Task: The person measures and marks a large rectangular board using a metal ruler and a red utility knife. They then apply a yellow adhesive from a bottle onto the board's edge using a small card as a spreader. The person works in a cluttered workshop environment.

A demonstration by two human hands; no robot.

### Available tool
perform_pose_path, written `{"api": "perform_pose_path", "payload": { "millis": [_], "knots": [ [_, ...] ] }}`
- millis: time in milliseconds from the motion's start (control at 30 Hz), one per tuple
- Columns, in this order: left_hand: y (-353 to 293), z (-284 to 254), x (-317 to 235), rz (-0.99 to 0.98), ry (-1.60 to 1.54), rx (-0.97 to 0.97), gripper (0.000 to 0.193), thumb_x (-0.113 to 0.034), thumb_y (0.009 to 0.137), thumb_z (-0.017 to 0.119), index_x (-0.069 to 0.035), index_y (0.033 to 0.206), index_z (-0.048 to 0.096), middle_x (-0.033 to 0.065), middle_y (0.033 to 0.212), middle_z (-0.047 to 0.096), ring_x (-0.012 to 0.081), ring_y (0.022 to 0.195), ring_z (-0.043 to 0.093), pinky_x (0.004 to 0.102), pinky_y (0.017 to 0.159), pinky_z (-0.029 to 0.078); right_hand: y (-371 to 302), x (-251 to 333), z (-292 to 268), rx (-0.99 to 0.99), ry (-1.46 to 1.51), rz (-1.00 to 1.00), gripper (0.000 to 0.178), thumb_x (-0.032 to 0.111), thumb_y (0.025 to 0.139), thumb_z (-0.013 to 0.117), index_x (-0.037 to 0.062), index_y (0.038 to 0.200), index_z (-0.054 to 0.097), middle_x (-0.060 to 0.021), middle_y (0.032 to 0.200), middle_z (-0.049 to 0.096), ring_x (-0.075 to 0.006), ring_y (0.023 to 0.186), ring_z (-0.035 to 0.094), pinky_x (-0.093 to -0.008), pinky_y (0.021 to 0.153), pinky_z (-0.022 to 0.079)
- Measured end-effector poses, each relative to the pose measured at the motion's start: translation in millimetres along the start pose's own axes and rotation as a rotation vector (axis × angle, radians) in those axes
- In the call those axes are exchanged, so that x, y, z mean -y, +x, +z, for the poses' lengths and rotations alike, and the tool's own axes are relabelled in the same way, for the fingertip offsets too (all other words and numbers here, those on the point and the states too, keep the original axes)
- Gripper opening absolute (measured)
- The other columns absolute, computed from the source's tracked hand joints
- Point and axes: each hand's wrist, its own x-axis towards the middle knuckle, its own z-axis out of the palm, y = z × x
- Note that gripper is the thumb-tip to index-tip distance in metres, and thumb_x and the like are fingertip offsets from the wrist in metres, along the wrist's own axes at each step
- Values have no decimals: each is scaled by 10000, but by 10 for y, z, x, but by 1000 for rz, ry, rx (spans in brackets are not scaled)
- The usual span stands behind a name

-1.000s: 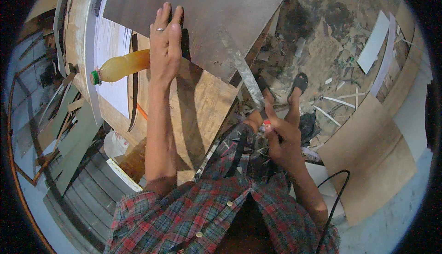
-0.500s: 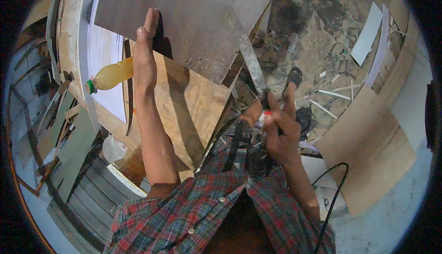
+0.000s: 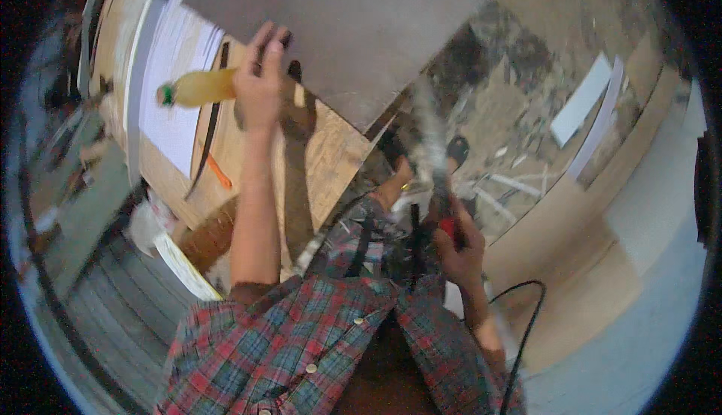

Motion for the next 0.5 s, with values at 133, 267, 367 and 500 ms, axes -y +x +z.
{"api": "perform_pose_path", "payload": {
  "millis": [133, 267, 367, 500],
  "knots": [
    [-1144, 535, 207, -367, -186, -297, 390, -149, 996, 575, 36, 1339, 579, 167, 1232, 671, 192, 1149, 618, 331, 957, 495, -379, 77, -729, -202, 108, 221, 644, 50, 906, 623, 26, 1513, 410, -66, 917, 652, -159, 682, 606, -297, 638, 529],
    [-1937, 923, 161, -391, -392, -131, 489, -28, 969, 504, 28, 1453, 463, 214, 1360, 577, 262, 1200, 606, 322, 949, 484, -327, 349, -795, -314, 133, 181, 652, 50, 922, 596, 48, 1535, 375, -10, 735, 540, -89, 516, 477, -264, 445, 415],
    [-2088, 1057, -4, -215, -445, -152, 535, 4, 959, 475, 24, 1490, 410, 229, 1467, 480, 299, 1239, 586, 316, 951, 479, -307, 480, -855, -281, 52, 135, 654, 61, 930, 603, 65, 1541, 372, 12, 719, 512, -75, 506, 453, -251, 432, 388],
    [-2083, 1130, 19, -145, -400, -172, 545, -22, 962, 480, 26, 1497, 393, 235, 1476, 475, 303, 1289, 550, 325, 955, 482, -226, 703, -847, -116, -128, 93, 611, 56, 934, 618, 60, 1515, 428, 3, 795, 564, -71, 614, 493, -236, 552, 438]
  ]
}}
